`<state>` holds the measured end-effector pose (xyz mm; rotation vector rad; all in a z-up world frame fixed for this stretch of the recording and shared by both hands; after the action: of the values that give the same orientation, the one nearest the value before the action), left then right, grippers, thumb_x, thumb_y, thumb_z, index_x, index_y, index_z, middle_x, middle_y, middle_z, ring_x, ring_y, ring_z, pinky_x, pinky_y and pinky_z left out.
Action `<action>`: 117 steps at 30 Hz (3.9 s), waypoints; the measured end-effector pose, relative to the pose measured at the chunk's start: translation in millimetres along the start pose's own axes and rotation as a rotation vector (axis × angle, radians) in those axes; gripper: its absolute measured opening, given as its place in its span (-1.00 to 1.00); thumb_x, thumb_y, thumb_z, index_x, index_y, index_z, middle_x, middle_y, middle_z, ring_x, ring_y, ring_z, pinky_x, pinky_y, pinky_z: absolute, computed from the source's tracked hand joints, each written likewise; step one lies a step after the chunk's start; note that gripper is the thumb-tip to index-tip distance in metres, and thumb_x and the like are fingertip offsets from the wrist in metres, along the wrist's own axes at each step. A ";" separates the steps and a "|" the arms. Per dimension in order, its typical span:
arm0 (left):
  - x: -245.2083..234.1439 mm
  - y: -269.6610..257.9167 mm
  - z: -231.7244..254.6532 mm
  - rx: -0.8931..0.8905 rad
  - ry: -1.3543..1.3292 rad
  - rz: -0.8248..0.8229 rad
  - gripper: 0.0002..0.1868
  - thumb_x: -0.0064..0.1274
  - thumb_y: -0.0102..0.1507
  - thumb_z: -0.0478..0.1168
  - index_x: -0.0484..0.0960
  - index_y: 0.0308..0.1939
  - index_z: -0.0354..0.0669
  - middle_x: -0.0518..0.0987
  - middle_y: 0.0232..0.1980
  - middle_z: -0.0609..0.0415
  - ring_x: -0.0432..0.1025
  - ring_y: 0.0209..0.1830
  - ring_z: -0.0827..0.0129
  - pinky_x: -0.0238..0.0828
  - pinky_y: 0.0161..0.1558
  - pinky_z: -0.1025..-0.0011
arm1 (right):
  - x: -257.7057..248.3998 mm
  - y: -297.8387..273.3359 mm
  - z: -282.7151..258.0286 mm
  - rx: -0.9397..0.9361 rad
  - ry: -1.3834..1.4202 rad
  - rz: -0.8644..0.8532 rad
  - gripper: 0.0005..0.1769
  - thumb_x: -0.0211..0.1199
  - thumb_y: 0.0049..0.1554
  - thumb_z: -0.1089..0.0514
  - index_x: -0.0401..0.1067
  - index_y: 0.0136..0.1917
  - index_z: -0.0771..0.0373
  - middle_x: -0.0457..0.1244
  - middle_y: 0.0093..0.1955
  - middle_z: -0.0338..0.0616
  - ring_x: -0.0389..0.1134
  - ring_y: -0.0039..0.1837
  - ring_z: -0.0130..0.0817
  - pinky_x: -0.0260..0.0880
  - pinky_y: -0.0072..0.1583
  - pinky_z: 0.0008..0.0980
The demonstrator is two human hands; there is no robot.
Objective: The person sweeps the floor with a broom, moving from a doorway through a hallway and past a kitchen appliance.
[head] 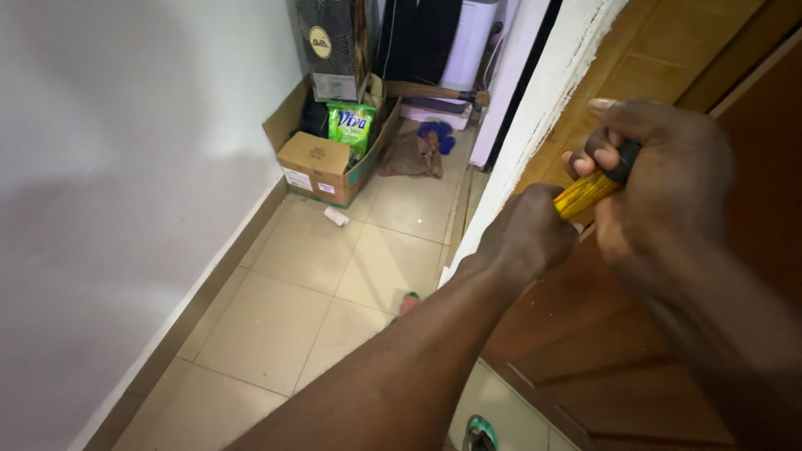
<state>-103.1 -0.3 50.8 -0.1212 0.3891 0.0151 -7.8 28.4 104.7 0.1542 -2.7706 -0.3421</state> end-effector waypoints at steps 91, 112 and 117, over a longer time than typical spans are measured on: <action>-89.7 39.1 -5.4 -0.122 0.093 -0.027 -0.71 0.08 0.19 -0.28 0.57 -0.05 -0.36 0.69 -0.30 -0.15 0.59 -0.57 0.21 0.57 -0.49 0.30 | 83.4 56.3 10.0 0.235 -0.106 0.085 -0.75 0.19 0.16 0.28 0.22 -0.31 0.16 0.05 -0.39 -0.27 0.10 -0.33 -0.43 0.38 -0.05 -0.27; -80.8 29.1 22.9 0.034 0.068 -0.144 -0.64 0.04 0.18 -0.29 0.58 0.03 -0.38 0.67 -0.32 -0.16 0.54 -0.57 0.20 0.54 -0.52 0.27 | 60.6 43.3 -16.0 0.110 -0.115 0.138 -0.74 0.18 0.23 0.24 0.19 -0.25 0.10 0.06 -0.32 -0.31 0.10 -0.28 -0.49 0.36 -0.02 -0.42; -68.8 39.0 25.7 0.076 0.086 -0.131 -0.57 0.01 0.18 -0.26 0.53 0.14 -0.29 0.69 -0.30 -0.17 0.59 -0.52 0.17 0.56 -0.47 0.26 | 54.8 41.3 -25.7 0.053 -0.153 0.132 -0.88 0.15 0.18 0.23 0.27 -0.20 0.17 0.05 -0.35 -0.32 0.10 -0.32 -0.54 0.34 -0.12 -0.49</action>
<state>-158.5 42.0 96.0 -0.0727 0.4665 -0.1341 -52.7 54.6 156.3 -0.0442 -2.9240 -0.2570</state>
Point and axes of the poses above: each hand's wrist, its own y-axis towards the middle knuckle, its own x-axis out of the palm, z = x × y, the point moved 1 cm from there along y, towards the middle knuckle
